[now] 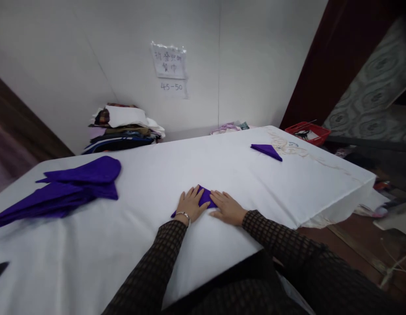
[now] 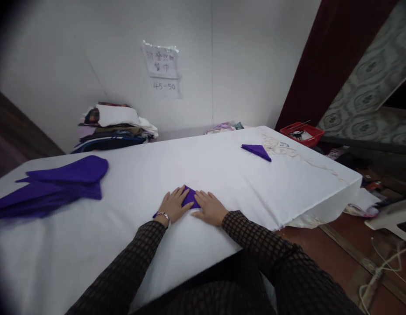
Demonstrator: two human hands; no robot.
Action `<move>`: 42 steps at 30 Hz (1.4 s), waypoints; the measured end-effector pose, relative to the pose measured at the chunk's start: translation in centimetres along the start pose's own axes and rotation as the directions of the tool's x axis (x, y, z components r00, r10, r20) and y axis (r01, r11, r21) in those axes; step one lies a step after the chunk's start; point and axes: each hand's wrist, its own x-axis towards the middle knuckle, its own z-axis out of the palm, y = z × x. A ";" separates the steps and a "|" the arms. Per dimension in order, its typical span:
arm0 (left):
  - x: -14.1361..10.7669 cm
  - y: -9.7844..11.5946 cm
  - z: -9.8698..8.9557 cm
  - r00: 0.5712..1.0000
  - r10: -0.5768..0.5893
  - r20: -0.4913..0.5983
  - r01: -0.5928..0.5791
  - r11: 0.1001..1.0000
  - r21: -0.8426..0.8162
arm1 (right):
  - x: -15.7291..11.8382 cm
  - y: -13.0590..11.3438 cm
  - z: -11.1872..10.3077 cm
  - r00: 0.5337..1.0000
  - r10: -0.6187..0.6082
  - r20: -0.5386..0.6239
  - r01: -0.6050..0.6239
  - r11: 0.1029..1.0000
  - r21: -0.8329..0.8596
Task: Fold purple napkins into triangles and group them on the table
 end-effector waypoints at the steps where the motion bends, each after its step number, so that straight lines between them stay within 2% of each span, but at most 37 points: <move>1: 0.0 0.1 -0.1 1.000 0.000 0.002 0.000 1.000 -0.007 | -0.4 0.2 0.0 1.000 0.002 0.002 -0.002 1.000 -0.011; 9: -0.2 0.5 -0.4 0.999 -0.017 0.036 0.018 1.000 -0.013 | -4.3 1.8 -0.4 1.000 0.025 0.009 -0.025 0.996 -0.088; 12: -0.1 0.4 -0.2 1.000 -0.014 0.024 0.014 1.000 -0.012 | -6.0 2.9 -0.7 0.999 0.039 0.010 -0.039 0.998 -0.047; 14: -0.1 0.3 -0.1 1.000 -0.012 0.022 0.012 1.000 -0.012 | -7.0 3.7 -0.9 0.997 0.079 -0.027 -0.078 0.996 0.053; 16: -0.1 0.3 0.0 1.000 -0.010 0.022 0.010 1.000 -0.012 | -7.7 4.5 -1.1 0.975 0.188 -0.115 -0.160 0.964 0.214; 19: 0.0 0.3 0.0 1.000 -0.007 0.019 0.007 1.000 -0.008 | -7.6 5.1 -1.5 0.892 0.399 -0.211 -0.262 0.839 0.476; 21: 0.0 0.3 -0.1 1.000 -0.006 0.019 0.006 1.000 -0.007 | -6.8 4.9 -1.7 0.860 0.476 -0.183 -0.289 0.751 0.594; 23: 0.1 0.3 -0.1 1.000 -0.007 0.021 0.007 1.000 -0.007 | -5.6 4.6 -2.0 0.865 0.495 -0.084 -0.330 0.686 0.648; 25: 0.1 0.3 -0.1 1.000 -0.008 0.025 0.008 1.000 -0.008 | -4.4 4.1 -2.1 0.884 0.468 0.019 -0.367 0.668 0.647; 27: 0.2 0.3 -0.1 1.000 -0.010 0.027 0.011 1.000 -0.006 | -3.3 3.8 -2.2 0.897 0.436 0.069 -0.381 0.685 0.621; 31: 0.2 0.3 -0.1 0.999 -0.016 0.036 0.016 1.000 -0.001 | -1.9 3.5 -2.5 0.907 0.407 0.105 -0.391 0.727 0.564; 36: 0.4 0.2 -0.2 0.998 -0.024 0.053 0.025 0.999 -0.025 | -1.2 3.6 -3.3 0.898 0.419 0.136 -0.421 0.724 0.547; 42: 0.3 0.2 -0.1 0.999 -0.028 0.033 0.029 0.999 -0.028 | -0.5 3.7 -3.6 0.897 0.428 0.107 -0.439 0.840 0.317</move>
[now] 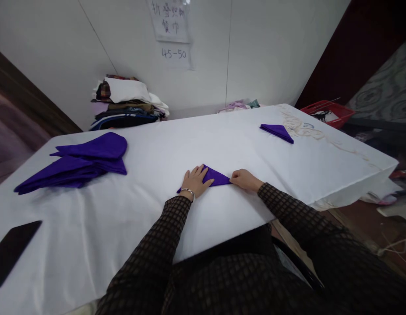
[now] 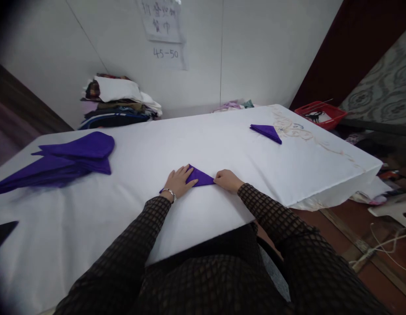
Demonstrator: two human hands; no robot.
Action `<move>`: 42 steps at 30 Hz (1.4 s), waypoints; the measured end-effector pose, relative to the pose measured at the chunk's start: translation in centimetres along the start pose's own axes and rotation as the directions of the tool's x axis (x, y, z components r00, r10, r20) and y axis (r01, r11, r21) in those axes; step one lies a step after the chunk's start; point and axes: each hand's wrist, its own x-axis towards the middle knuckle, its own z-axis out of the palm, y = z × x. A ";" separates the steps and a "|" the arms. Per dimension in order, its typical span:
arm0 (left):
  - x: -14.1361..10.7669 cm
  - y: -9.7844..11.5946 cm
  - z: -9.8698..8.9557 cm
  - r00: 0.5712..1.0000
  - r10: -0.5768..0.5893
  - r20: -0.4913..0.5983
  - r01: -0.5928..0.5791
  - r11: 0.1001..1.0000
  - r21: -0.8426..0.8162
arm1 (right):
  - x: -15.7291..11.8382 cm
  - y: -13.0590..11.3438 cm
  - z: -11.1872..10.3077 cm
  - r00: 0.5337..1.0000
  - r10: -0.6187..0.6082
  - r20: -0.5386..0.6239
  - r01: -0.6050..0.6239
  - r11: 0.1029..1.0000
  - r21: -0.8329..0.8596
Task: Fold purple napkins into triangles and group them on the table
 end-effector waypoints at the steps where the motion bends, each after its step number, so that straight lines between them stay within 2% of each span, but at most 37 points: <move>1: 0.0 0.0 0.0 1.000 0.002 -0.004 -0.002 1.000 0.003 | 0.1 0.0 0.1 1.000 -0.011 -0.002 0.011 0.999 -0.047; 5: 0.0 0.0 0.2 1.000 0.007 -0.012 -0.007 1.000 0.012 | 0.2 -0.1 0.2 0.998 -0.055 0.008 0.055 0.976 -0.212; 7: 0.0 0.0 0.2 1.000 0.008 -0.010 -0.008 1.000 0.014 | 0.0 -0.1 0.1 0.999 -0.052 0.007 0.053 0.972 -0.230; 9: -0.1 0.0 0.1 1.000 0.009 -0.003 -0.009 1.000 0.014 | -0.3 -0.1 0.1 0.999 -0.044 -0.008 0.042 0.984 -0.172; 13: -0.2 0.2 -0.1 1.000 0.006 0.001 -0.006 1.000 0.006 | -0.7 0.5 -0.1 0.996 -0.072 -0.043 0.075 0.994 0.074; 16: -0.2 0.3 -0.3 1.000 0.006 -0.001 -0.006 1.000 -0.004 | -0.8 1.3 -0.2 0.986 -0.089 -0.139 0.111 0.981 0.159; 18: -0.2 0.3 -0.3 1.000 0.004 -0.002 -0.004 1.000 -0.005 | -1.0 1.6 -0.2 0.970 -0.134 -0.205 0.161 0.979 0.123; 21: -0.2 0.3 -0.2 1.000 0.006 -0.010 -0.006 1.000 0.000 | -1.7 1.0 0.2 0.917 -0.303 -0.259 0.305 0.952 -0.032; 24: -0.2 0.3 -0.1 1.000 0.008 -0.025 -0.008 1.000 0.004 | -2.4 -0.7 1.5 0.835 -0.524 -0.166 0.489 0.846 -0.212; 27: -0.3 0.2 0.0 0.999 0.012 -0.033 -0.012 1.000 0.014 | -2.3 -2.7 3.3 0.798 -0.603 -0.007 0.568 0.755 -0.326; 29: -0.4 0.3 -0.1 1.000 0.011 -0.027 -0.010 1.000 0.019 | -1.8 -3.7 4.3 0.804 -0.594 0.029 0.560 0.740 -0.374; 32: -0.4 0.2 -0.2 1.000 0.014 -0.006 -0.014 1.000 0.017 | -0.5 -4.5 5.1 0.815 -0.579 0.022 0.540 0.745 -0.391; 42: -0.5 -0.2 0.3 0.999 0.040 0.007 -0.040 0.999 0.035 | 3.3 -5.6 5.8 0.829 -0.557 0.053 0.550 0.792 -0.267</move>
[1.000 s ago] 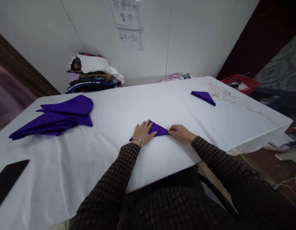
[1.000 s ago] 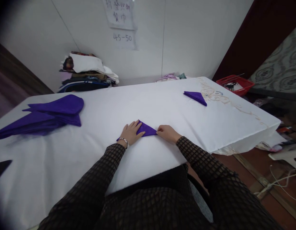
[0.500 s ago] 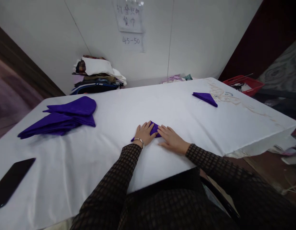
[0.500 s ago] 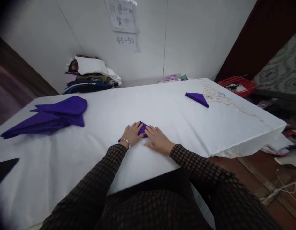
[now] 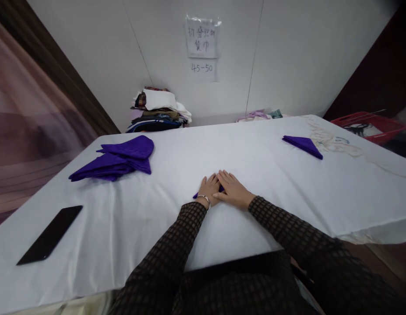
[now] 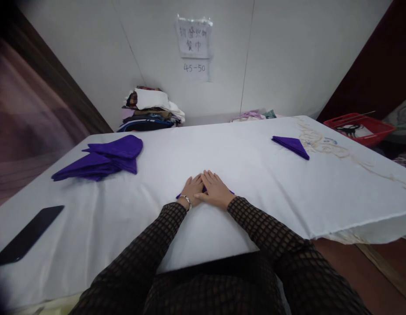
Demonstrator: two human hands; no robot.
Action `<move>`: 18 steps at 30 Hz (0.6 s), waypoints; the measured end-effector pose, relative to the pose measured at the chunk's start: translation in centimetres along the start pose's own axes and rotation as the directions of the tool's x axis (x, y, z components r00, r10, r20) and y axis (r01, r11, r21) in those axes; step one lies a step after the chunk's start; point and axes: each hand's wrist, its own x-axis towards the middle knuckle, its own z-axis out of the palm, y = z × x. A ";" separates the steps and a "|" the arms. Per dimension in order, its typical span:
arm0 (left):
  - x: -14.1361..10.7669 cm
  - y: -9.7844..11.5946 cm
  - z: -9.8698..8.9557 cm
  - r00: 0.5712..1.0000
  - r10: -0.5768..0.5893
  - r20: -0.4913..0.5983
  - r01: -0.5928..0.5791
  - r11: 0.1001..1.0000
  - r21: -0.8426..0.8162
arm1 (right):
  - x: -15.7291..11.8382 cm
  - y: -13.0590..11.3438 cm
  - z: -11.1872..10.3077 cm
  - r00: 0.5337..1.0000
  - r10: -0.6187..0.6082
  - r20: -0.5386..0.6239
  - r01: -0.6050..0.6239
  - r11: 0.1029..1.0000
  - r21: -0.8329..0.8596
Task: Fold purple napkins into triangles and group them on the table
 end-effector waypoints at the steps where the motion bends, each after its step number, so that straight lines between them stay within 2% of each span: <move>1: 0.0 0.0 0.0 1.000 -0.003 0.002 0.003 1.000 0.001 | 0.2 0.2 0.2 1.000 0.009 0.008 -0.009 1.000 0.016; 9: -0.5 -0.6 -0.2 1.000 -0.004 0.004 0.005 0.998 -0.062 | 0.2 0.8 1.2 1.000 0.021 -0.003 -0.020 1.000 0.015; 12: -2.1 -2.0 -0.4 0.999 -0.053 0.003 0.053 0.997 -0.056 | 0.1 0.7 1.2 1.000 0.027 0.004 -0.027 0.999 -0.047; 18: -7.1 -5.1 -0.8 0.979 -0.201 -0.015 0.200 0.978 -0.063 | 0.0 0.7 1.4 1.000 0.003 0.009 -0.002 0.994 -0.105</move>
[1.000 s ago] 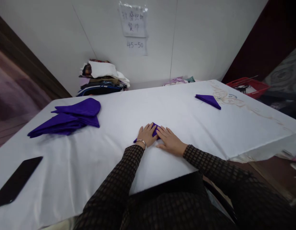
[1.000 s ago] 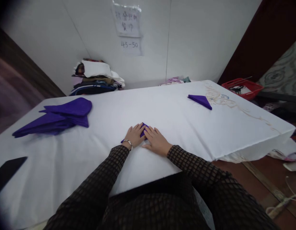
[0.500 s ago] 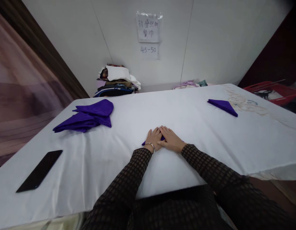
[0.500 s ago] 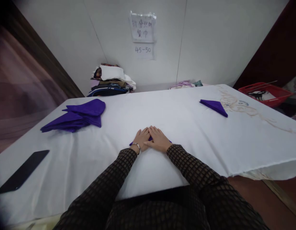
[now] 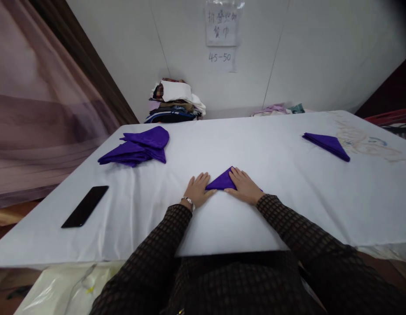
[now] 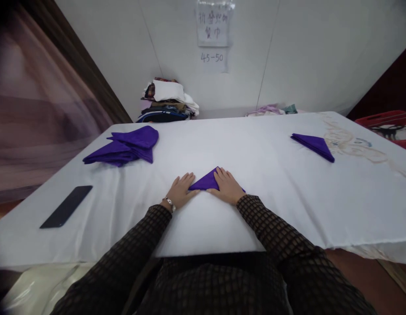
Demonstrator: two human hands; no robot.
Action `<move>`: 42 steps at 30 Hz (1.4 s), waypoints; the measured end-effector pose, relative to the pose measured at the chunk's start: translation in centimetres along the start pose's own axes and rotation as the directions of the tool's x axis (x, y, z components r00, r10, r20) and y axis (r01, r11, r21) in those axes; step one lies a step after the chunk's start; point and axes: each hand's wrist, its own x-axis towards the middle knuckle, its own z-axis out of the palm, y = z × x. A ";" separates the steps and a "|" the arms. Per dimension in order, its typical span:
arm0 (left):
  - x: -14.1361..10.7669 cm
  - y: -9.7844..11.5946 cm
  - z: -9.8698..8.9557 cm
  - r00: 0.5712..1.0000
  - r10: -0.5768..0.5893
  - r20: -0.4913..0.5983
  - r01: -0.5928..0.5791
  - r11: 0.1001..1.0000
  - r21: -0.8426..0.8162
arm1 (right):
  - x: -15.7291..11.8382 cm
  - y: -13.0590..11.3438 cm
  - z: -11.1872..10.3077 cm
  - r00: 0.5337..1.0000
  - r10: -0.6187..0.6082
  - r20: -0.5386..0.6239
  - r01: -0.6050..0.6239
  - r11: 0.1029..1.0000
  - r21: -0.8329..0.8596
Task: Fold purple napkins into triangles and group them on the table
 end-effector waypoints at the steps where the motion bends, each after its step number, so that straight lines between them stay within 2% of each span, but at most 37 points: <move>1: -0.5 -0.4 -0.1 1.000 -0.010 -0.023 0.009 1.000 -0.015 | 0.0 0.0 0.0 1.000 0.001 -0.001 -0.001 1.000 -0.002; 5: -1.4 -0.9 -0.1 0.983 -0.027 -0.180 0.011 0.996 -0.089 | 0.0 0.1 0.1 1.000 0.009 -0.002 -0.009 1.000 -0.016; 8: -1.3 -0.6 -0.2 0.970 0.002 -0.242 -0.036 0.990 -0.137 | 0.0 0.1 0.2 1.000 0.011 0.010 -0.011 1.000 -0.027; 22: -1.3 0.3 -0.8 0.972 -0.058 -0.228 0.038 0.995 -0.089 | -0.1 0.3 0.3 0.999 0.018 0.027 -0.017 0.999 -0.033; 38: -1.8 -0.2 -0.4 0.948 0.105 -0.300 -0.094 0.994 0.051 | -0.1 0.1 0.1 1.000 -0.023 0.008 0.023 0.999 -0.043; 42: -2.3 -1.0 -0.3 0.942 0.079 -0.327 -0.079 0.997 0.011 | 0.0 0.1 0.1 1.000 -0.020 0.005 0.020 0.999 -0.029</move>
